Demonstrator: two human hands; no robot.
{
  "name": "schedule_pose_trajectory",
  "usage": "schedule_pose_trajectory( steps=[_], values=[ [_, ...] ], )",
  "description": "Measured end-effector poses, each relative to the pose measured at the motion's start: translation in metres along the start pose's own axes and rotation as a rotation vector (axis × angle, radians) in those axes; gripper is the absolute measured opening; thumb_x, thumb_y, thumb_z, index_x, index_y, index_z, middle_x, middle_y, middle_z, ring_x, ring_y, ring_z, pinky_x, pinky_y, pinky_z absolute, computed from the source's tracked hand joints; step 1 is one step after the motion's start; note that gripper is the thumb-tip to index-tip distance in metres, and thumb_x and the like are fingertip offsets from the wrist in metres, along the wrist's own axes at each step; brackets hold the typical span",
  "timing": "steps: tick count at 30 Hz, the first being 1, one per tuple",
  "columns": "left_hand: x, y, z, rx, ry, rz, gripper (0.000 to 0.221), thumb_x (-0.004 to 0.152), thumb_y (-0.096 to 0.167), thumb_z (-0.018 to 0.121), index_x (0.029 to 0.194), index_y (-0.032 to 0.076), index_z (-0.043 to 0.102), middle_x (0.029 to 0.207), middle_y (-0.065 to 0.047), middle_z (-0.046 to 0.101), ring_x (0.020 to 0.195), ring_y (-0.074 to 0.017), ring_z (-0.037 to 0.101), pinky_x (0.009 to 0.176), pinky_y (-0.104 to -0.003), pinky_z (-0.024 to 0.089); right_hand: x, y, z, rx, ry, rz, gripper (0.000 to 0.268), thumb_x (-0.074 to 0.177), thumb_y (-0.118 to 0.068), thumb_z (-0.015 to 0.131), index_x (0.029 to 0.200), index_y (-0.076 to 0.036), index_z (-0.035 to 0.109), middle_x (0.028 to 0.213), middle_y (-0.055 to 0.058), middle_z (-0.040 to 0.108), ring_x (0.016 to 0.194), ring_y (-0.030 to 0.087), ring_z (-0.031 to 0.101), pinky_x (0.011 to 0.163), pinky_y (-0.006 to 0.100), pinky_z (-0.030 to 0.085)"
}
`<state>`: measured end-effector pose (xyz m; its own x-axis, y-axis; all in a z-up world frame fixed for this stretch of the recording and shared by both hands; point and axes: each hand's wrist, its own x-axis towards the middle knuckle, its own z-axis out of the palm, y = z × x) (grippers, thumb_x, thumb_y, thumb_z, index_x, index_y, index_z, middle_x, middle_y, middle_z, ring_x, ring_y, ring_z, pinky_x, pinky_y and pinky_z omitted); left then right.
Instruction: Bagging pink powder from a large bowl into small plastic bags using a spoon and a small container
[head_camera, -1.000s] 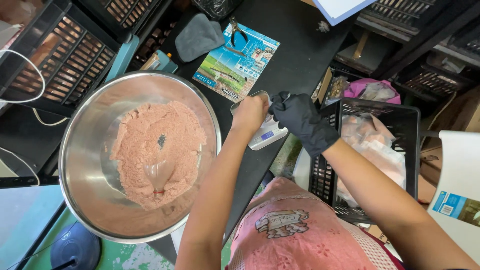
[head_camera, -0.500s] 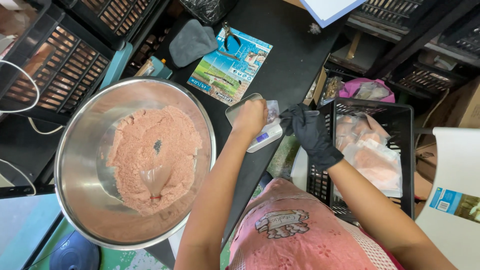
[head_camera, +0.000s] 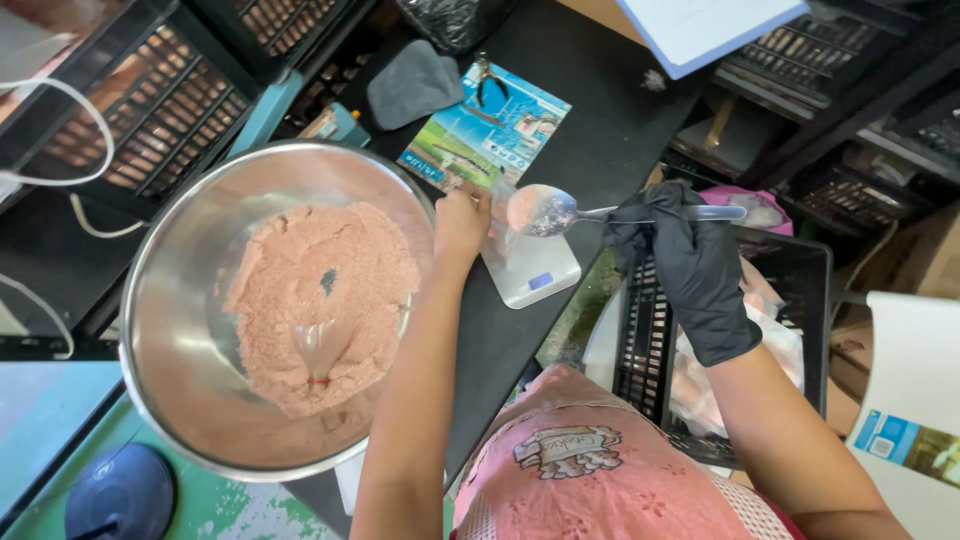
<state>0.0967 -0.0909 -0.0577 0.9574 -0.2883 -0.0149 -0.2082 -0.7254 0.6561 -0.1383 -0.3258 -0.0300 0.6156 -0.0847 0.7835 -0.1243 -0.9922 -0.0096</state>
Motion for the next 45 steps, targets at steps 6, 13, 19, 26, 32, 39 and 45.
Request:
schedule_pose_trajectory(
  steps=[6,13,19,26,32,39,45],
  values=[
    [-0.111,0.002,-0.126,-0.502,0.24,-0.238,0.025,0.1,0.017,0.054,0.116,0.003,0.066,0.076,-0.02,0.072,0.059,-0.0221,0.072,0.056,-0.031,0.062,0.016,-0.095,0.014,0.223,-0.051,-0.294,0.032,0.101,-0.02,0.064,0.127,-0.001,0.067,0.121,0.021,0.07,0.118,0.033,0.065,0.101,0.042,0.054],
    [-0.211,-0.117,-0.124,-0.156,0.454,-0.381,0.018,0.096,0.029,0.063,0.11,0.017,0.068,0.086,-0.013,0.075,0.079,-0.0384,0.074,0.071,-0.051,0.057,0.005,-0.24,0.023,0.863,-0.284,-0.231,0.021,0.096,-0.037,0.068,0.116,-0.031,0.074,0.115,-0.011,0.075,0.105,0.012,0.071,0.09,0.026,0.059],
    [-0.24,-0.135,-0.115,-0.051,0.509,-0.311,0.012,0.088,0.024,0.071,0.099,0.019,0.071,0.083,-0.008,0.064,0.079,-0.0382,0.07,0.071,-0.048,0.057,0.017,-0.267,0.016,0.865,-0.134,-0.311,0.022,0.093,-0.035,0.075,0.114,-0.026,0.077,0.109,-0.007,0.077,0.094,0.015,0.073,0.085,0.026,0.06],
    [-0.241,-0.139,-0.115,-0.1,0.463,-0.355,0.011,0.089,0.023,0.07,0.098,0.019,0.072,0.084,-0.007,0.067,0.074,-0.0333,0.073,0.069,-0.043,0.059,0.038,-0.271,0.002,0.945,-0.214,-0.235,0.017,0.097,-0.024,0.071,0.112,-0.017,0.076,0.105,0.001,0.077,0.091,0.022,0.073,0.085,0.031,0.06],
    [-0.219,-0.122,-0.104,-0.117,0.397,-0.298,0.01,0.091,0.02,0.069,0.098,0.015,0.073,0.082,-0.012,0.067,0.074,-0.0385,0.072,0.066,-0.048,0.057,0.05,-0.238,-0.004,0.786,-0.261,-0.015,0.016,0.102,-0.034,0.064,0.11,-0.034,0.077,0.104,-0.014,0.076,0.093,0.013,0.074,0.086,0.026,0.059],
    [-0.12,0.009,-0.093,-0.236,0.138,-0.043,0.024,0.099,0.026,0.06,0.097,0.005,0.07,0.086,-0.024,0.074,0.088,-0.0486,0.071,0.071,-0.057,0.055,0.095,-0.09,-0.04,0.656,-0.18,0.155,0.018,0.111,-0.021,0.066,0.104,-0.011,0.079,0.089,0.01,0.075,0.084,0.036,0.071,0.074,0.04,0.059],
    [0.014,-0.006,0.038,0.053,-0.028,-0.077,0.029,0.089,0.04,0.056,0.091,0.016,0.073,0.081,-0.019,0.074,0.087,-0.044,0.074,0.08,-0.052,0.06,0.127,-0.047,-0.064,0.534,-0.162,0.372,0.03,0.118,-0.025,0.068,0.098,-0.003,0.074,0.075,0.018,0.071,0.072,0.043,0.067,0.064,0.043,0.057]
  ],
)
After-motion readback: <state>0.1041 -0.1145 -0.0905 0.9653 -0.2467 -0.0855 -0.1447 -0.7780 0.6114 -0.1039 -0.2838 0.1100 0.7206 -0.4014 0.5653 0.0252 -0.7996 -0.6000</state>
